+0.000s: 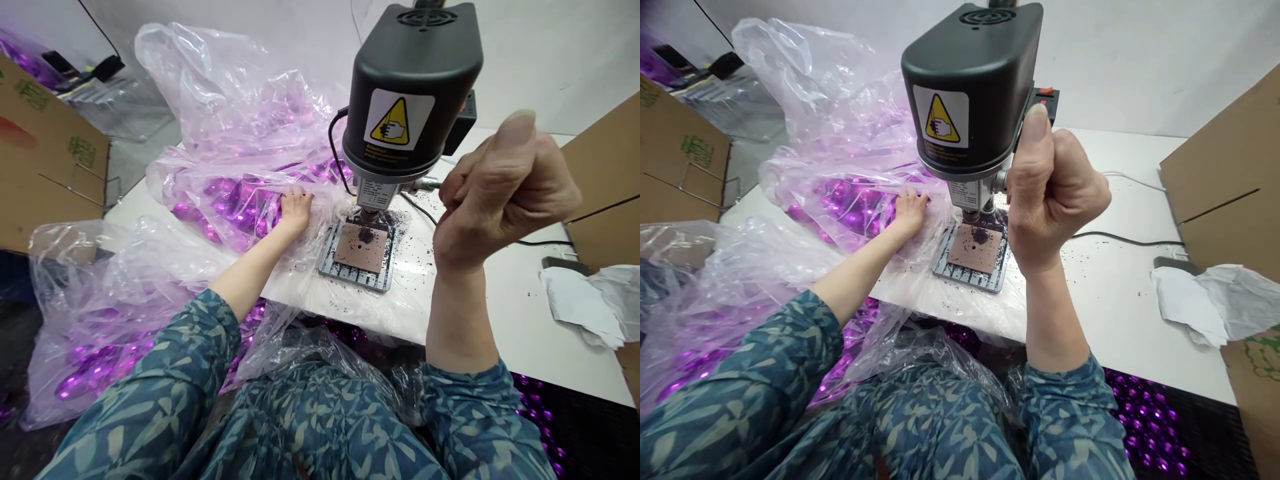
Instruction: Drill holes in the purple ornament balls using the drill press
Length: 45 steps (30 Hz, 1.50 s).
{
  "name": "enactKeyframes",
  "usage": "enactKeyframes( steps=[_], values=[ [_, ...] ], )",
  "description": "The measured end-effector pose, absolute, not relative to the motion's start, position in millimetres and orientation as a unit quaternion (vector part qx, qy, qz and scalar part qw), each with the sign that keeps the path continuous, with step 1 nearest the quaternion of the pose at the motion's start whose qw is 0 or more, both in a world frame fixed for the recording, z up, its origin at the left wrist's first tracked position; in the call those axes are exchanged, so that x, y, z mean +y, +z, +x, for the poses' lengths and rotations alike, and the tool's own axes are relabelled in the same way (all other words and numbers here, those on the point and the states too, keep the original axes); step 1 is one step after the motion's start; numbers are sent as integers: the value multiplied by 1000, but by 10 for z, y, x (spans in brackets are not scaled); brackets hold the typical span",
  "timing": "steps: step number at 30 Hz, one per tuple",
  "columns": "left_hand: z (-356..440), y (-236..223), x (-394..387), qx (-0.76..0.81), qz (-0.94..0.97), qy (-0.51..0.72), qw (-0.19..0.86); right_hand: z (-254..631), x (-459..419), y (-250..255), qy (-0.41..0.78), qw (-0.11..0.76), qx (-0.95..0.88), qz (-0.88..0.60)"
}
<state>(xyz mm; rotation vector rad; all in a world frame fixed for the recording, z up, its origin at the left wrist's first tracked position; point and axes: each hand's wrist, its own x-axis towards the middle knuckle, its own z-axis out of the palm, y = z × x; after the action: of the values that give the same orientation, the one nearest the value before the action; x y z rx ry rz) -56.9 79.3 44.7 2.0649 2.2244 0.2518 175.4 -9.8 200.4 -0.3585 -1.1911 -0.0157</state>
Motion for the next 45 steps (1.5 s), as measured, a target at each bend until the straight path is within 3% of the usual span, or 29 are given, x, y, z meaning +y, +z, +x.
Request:
enactKeyframes(
  steps=[7,11,17,21,29,36,45],
  values=[
    [-625,470,530,710,697,86,48,1776,-63,1991,-29,807,-558,-190],
    [-683,589,205,656,719,206,104,1784,-108,1986,-6,797,-559,-228],
    [-461,555,-166,486,551,444,512,1754,-164,2008,-19,795,-547,-260],
    [-270,417,-108,441,442,475,620,1751,-181,2014,-17,791,-554,-258],
    [-130,215,3,440,490,501,561,1786,-145,1973,-78,747,-573,-327],
    [-32,157,23,394,544,497,550,1807,-154,1967,-12,771,-577,-269],
    [28,95,25,392,618,463,500,1770,-162,1954,-23,783,-556,-279]
  ],
)
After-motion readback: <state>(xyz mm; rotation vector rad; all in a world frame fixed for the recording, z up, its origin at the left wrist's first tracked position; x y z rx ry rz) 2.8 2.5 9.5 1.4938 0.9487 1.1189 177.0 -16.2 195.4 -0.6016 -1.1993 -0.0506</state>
